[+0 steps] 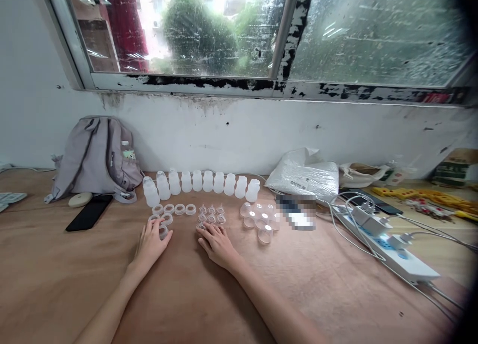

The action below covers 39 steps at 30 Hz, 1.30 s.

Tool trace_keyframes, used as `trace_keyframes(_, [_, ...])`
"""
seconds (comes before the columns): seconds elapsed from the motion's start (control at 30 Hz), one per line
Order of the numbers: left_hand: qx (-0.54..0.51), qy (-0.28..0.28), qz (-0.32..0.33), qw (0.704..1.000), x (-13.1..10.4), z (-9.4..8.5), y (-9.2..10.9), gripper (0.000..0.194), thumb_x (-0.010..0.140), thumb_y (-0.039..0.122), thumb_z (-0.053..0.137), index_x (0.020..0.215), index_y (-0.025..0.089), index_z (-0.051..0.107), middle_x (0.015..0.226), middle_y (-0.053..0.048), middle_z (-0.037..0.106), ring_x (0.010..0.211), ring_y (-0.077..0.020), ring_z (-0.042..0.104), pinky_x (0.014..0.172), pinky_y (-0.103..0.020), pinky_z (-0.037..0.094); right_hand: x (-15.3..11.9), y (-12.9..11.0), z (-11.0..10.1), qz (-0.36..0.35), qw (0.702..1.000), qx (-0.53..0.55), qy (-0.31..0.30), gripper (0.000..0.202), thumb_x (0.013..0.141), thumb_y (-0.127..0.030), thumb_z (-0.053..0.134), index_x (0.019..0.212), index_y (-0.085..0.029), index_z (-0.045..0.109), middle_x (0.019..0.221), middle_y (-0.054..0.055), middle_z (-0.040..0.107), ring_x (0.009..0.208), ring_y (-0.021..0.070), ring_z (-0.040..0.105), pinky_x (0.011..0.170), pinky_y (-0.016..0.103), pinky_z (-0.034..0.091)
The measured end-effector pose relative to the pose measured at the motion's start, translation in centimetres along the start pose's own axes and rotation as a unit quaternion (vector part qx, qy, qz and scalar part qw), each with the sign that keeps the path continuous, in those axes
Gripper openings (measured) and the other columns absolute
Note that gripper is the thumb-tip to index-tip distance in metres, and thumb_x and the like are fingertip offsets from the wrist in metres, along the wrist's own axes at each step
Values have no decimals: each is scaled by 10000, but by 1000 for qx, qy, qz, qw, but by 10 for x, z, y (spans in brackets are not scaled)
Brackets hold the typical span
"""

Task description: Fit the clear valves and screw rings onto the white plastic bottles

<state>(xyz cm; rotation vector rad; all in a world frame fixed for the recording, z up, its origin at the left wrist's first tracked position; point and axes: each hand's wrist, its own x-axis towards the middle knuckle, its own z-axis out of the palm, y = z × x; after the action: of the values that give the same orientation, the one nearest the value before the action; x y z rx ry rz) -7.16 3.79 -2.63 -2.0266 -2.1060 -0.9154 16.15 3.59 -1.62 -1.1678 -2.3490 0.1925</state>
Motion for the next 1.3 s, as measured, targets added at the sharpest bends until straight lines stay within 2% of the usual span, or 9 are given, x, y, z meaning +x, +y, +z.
trace_keyframes(0.1, [-23, -24, 5, 999, 1, 2, -3, 355, 723, 312, 501, 1046, 168, 471, 966, -81, 530, 908, -243, 523, 817, -375, 408, -3, 3, -4, -7, 998, 62, 14, 267, 868, -279, 364, 1022, -236, 578, 1098, 65, 556, 1037, 175, 469, 865, 329, 329])
trace_keyframes(0.2, [-82, -16, 44, 996, 2, -2, 7, 314, 725, 299, 509, 1016, 183, 476, 944, -66, 545, 897, -227, 529, 818, -365, 412, -5, 6, -8, -5, 993, 113, 24, 214, 834, -257, 431, 846, -235, 644, 982, 38, 626, 930, 170, 531, 831, 325, 349])
trace_keyframes(0.33, [-192, -17, 103, 976, 6, -12, 38, 326, 728, 328, 531, 1023, 208, 462, 919, -38, 554, 827, -184, 547, 758, -329, 443, -3, 7, -11, 24, 981, 170, 90, 219, 809, -230, 456, 706, -215, 649, 872, 33, 661, 835, 164, 568, 821, 326, 365])
trace_keyframes(0.43, [-237, -33, 180, 954, 11, -19, 69, 250, 734, 299, 531, 961, 201, 496, 911, -39, 558, 821, -171, 538, 751, -316, 442, -1, 10, -14, 72, 968, 184, 154, 251, 811, -243, 439, 649, -193, 625, 736, 42, 648, 728, 162, 571, 719, 292, 407])
trace_keyframes(0.6, [-232, -44, 266, 935, 11, -7, 101, 201, 726, 230, 527, 925, 200, 528, 887, -44, 550, 875, -189, 511, 793, -328, 421, 0, 18, -14, 124, 954, 182, 203, 264, 805, -267, 431, 623, -185, 604, 644, 33, 609, 623, 149, 543, 599, 248, 403])
trace_keyframes(0.73, [-204, -50, 251, 945, 2, 14, 97, 211, 715, 209, 526, 925, 197, 536, 886, -48, 552, 851, -193, 511, 770, -331, 422, 1, 23, -10, 146, 950, 183, 206, 273, 802, -287, 430, 621, -186, 608, 619, 26, 606, 579, 138, 530, 548, 226, 388])
trace_keyframes(0.87, [-163, -71, 243, 954, -3, 24, 90, 189, 697, 220, 542, 885, 199, 549, 866, -44, 560, 814, -197, 520, 739, -333, 414, 4, 23, -8, 167, 949, 182, 193, 300, 797, -295, 429, 581, -178, 602, 575, 21, 598, 538, 129, 517, 515, 215, 368])
trace_keyframes(1.13, [-134, -97, 219, 962, -4, 27, 88, 185, 704, 280, 555, 876, 210, 547, 874, -36, 553, 841, -197, 526, 740, -325, 406, 5, 23, -6, 193, 954, 168, 156, 298, 795, -257, 425, 566, -162, 590, 564, 19, 596, 529, 126, 514, 510, 212, 349])
trace_keyframes(1.3, [-141, -55, 184, 971, -8, 19, 93, 338, 726, 391, 541, 1018, 223, 509, 1006, -57, 497, 943, -214, 509, 781, -349, 404, 4, 22, -6, 189, 958, 159, 147, 290, 802, -247, 409, 587, -162, 584, 596, 25, 600, 554, 127, 520, 536, 215, 364])
